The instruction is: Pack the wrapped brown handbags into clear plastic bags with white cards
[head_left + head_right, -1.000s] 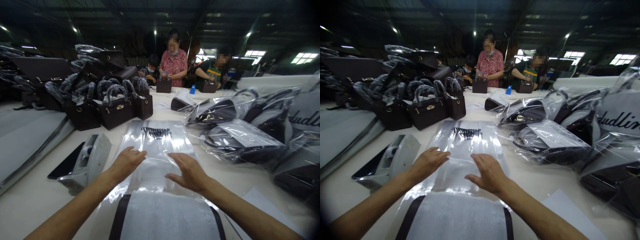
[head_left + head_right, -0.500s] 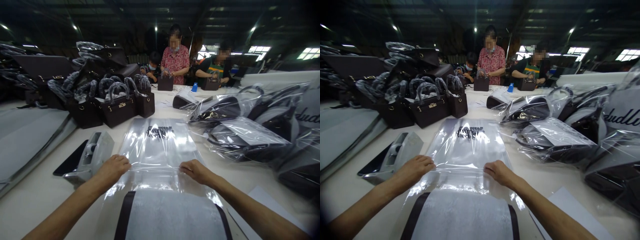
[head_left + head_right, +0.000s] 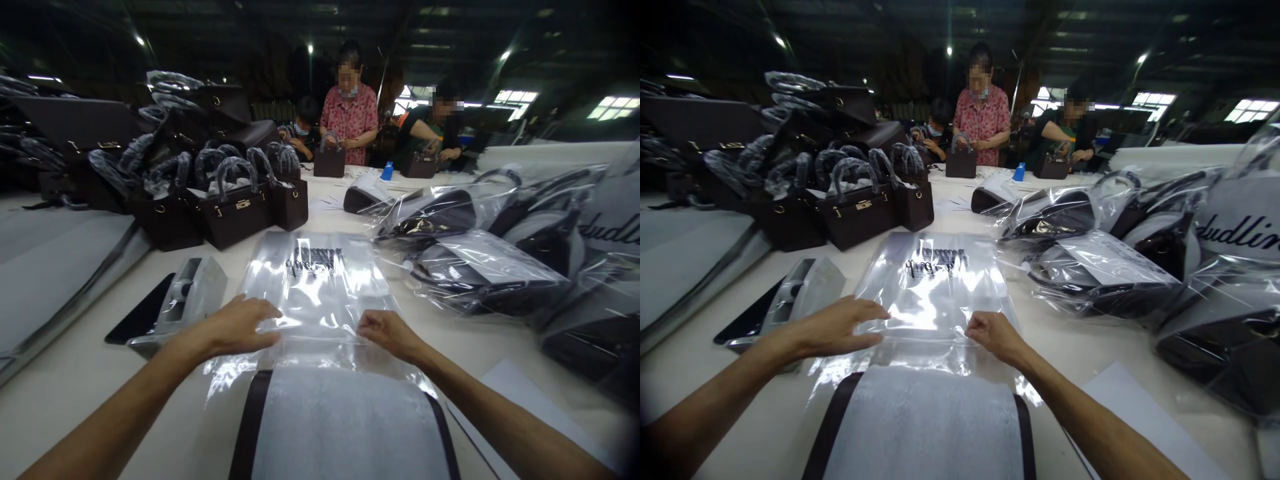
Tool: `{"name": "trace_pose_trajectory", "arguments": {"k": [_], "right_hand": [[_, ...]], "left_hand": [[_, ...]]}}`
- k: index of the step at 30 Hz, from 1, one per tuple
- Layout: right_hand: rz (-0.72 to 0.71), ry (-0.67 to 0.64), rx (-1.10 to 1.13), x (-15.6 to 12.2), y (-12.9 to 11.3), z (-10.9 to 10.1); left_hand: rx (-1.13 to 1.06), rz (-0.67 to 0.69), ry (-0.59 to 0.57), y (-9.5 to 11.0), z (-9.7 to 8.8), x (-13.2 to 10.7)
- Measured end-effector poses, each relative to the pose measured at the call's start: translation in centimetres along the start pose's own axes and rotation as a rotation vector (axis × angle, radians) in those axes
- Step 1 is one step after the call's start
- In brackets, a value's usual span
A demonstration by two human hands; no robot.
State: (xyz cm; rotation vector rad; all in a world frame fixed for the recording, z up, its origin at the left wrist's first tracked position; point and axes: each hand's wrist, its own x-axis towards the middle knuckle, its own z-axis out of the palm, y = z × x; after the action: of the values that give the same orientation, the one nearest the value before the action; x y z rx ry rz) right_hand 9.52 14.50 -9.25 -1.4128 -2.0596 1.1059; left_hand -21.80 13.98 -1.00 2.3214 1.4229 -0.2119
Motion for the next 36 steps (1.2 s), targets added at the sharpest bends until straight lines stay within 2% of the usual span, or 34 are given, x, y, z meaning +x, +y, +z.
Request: {"name": "trace_pose_trajectory", "arguments": {"k": [3,6,8,10,12,14,16,18,20,22,24,27,29,32,34,36], "right_hand": [[0.054,0.103,0.031,0.4,-0.5,0.8],[0.068,0.145,0.038,1.0,-1.1,1.4],[0.039,0.167,0.037,1.1,-1.2,1.6],[-0.015,0.227,0.008,0.9,-0.9,1.2],[-0.048,0.316,-0.076,0.2,-0.3,0.2],[-0.063,0.378,-0.226,-0.7,0.0,-1.1],[-0.153,0.399,-0.391,-1.6,-0.7,-2.0],[-0.359,0.332,-0.497,-1.8,-2.5,-2.1],[-0.560,0.173,-0.536,-1.4,-4.9,-1.2],[-0.615,0.006,-0.574,-0.3,-6.6,0.2],[-0.561,-0.093,-0.602,1.0,-7.0,1.6],[-0.430,-0.143,-0.532,2.5,-5.5,2.8],[-0.268,-0.097,-0.472,3.2,-4.2,3.1],[-0.052,-0.014,-0.472,3.9,-3.5,3.6],[-0.011,0.026,-0.502,4.4,-4.0,4.1],[-0.014,0.065,-0.515,5.0,-5.0,4.6]], "left_hand": [[-0.132,0.145,0.063,3.8,-0.1,2.0],[0.012,0.233,0.108,7.4,0.9,4.9],[0.119,0.214,0.105,8.3,1.9,6.5],[0.182,0.141,0.099,7.5,2.8,7.3],[0.215,0.058,0.113,5.5,3.2,7.4],[0.228,-0.008,0.135,3.2,3.2,6.9],[0.213,-0.037,0.157,1.8,2.9,6.3],[0.189,-0.040,0.184,1.8,2.6,6.0],[0.167,-0.030,0.218,2.8,2.2,6.2],[0.152,-0.020,0.260,4.1,1.8,6.4],[0.144,-0.030,0.317,5.0,1.4,6.6],[0.127,-0.055,0.422,5.0,0.5,6.2],[0.083,-0.027,0.554,4.8,-0.3,5.5],[0.009,0.088,0.830,5.2,-2.2,4.1],[0.055,0.147,0.947,5.9,-3.6,3.1],[0.177,0.155,0.983,6.7,-4.6,2.3]]}}
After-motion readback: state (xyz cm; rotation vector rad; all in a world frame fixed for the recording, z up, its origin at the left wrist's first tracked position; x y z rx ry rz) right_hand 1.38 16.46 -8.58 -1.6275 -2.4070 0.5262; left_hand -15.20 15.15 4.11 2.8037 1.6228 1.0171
